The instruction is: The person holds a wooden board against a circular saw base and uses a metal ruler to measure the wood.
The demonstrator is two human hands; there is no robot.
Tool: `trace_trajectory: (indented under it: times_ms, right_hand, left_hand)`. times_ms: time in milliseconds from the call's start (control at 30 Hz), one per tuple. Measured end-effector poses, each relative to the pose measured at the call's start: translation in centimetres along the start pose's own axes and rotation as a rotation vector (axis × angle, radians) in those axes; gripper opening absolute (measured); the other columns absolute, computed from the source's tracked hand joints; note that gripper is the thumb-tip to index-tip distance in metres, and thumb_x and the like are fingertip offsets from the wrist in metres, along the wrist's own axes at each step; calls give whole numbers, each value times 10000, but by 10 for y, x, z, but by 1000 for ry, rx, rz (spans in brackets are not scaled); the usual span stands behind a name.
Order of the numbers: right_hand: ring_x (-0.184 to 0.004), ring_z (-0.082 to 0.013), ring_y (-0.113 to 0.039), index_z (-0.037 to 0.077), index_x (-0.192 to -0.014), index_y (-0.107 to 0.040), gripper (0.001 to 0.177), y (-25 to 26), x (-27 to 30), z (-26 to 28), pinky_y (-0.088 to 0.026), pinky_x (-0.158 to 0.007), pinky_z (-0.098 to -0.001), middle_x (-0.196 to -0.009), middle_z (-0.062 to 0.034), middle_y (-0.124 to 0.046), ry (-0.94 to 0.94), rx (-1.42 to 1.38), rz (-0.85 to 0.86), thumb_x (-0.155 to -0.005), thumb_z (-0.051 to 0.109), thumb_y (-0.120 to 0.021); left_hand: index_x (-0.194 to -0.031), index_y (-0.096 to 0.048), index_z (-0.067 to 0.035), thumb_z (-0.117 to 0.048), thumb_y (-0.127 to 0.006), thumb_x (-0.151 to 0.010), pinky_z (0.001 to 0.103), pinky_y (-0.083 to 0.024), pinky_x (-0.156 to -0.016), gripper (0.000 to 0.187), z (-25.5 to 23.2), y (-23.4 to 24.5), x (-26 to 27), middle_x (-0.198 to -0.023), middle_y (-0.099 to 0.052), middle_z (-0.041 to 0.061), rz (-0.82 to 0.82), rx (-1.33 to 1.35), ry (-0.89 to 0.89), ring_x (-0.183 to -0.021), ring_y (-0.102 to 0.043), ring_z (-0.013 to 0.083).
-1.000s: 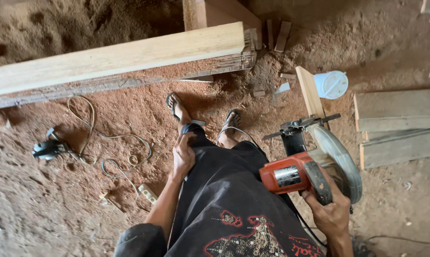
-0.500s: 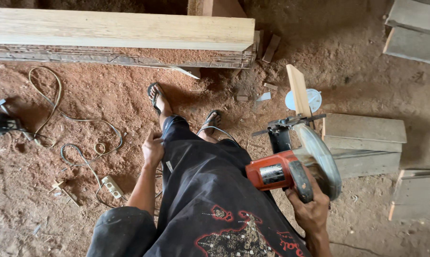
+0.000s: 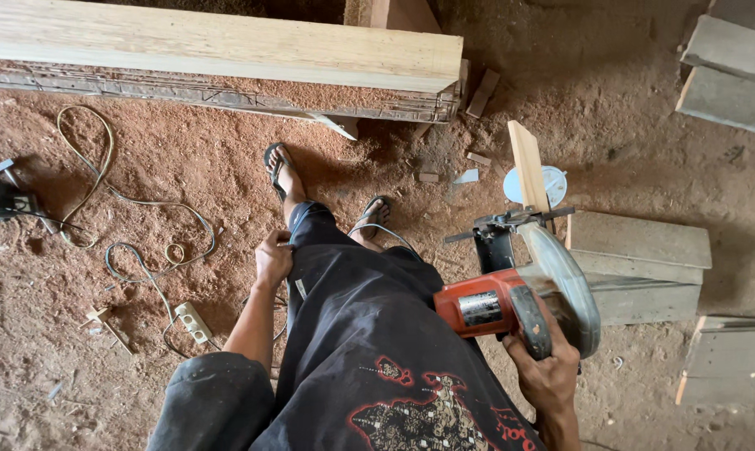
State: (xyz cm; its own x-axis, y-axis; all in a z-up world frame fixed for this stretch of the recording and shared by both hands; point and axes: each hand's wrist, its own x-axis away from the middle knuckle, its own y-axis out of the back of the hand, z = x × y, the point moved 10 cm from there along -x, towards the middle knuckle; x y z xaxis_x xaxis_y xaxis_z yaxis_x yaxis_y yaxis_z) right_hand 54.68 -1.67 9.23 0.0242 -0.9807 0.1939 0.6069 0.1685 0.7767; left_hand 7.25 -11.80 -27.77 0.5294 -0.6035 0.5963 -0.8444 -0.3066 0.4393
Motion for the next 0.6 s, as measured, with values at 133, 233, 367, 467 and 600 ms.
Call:
trace_trajectory:
  times_ms: [133,233,367,467,600]
  right_hand:
    - [-925,-135,-693,98,-1556,-637,733,1,0,6,-530,-912,-294,-1206,-58,-786,9,1,11,-838,104,-781]
    - [-830,-73,-620,134,-1564,-646,777,3,-2,2,-502,-897,-243,-1131,-7,-794,-28,11,-5,-803,94,-799]
    - [-628,-90,-523,207,-1559,-651,775,4,0,1,-498,-736,-266,-809,12,-689,-17,115,-5,-803,156,-813]
    - [-591,-103,-527,231,-1551,-660,783,3,1,2,-505,-713,-275,-829,13,-696,-23,143,-14,-784,171,-805]
    - [-887,-129,-719,216,-1548,-671,782,5,3,0,-533,-926,-293,-1006,-41,-804,-86,84,-65,-781,139,-800]
  left_hand:
    - [-1185,-783,-150,25,-455,-791,429,-615,-926,542,-9,-11,0,-1078,-834,150,52,39,28,-1039,-789,313]
    - [-1202,-782,-142,9,-473,-724,410,-594,-950,589,-25,-20,-3,-1125,-812,137,32,7,-2,-1054,-762,291]
    - [-1231,-783,-134,-113,-528,-817,466,-554,-1016,487,-78,-51,9,-1256,-779,170,121,-42,-265,-1157,-728,342]
    - [-1147,-795,-118,-290,-601,-968,443,-592,-967,315,-131,-94,42,-1219,-791,126,381,-37,-512,-1109,-749,297]
    - [-1459,-657,-149,-768,-450,-905,468,-340,-1259,856,-206,-141,128,-1578,-601,118,1006,-195,-415,-1471,-540,306]
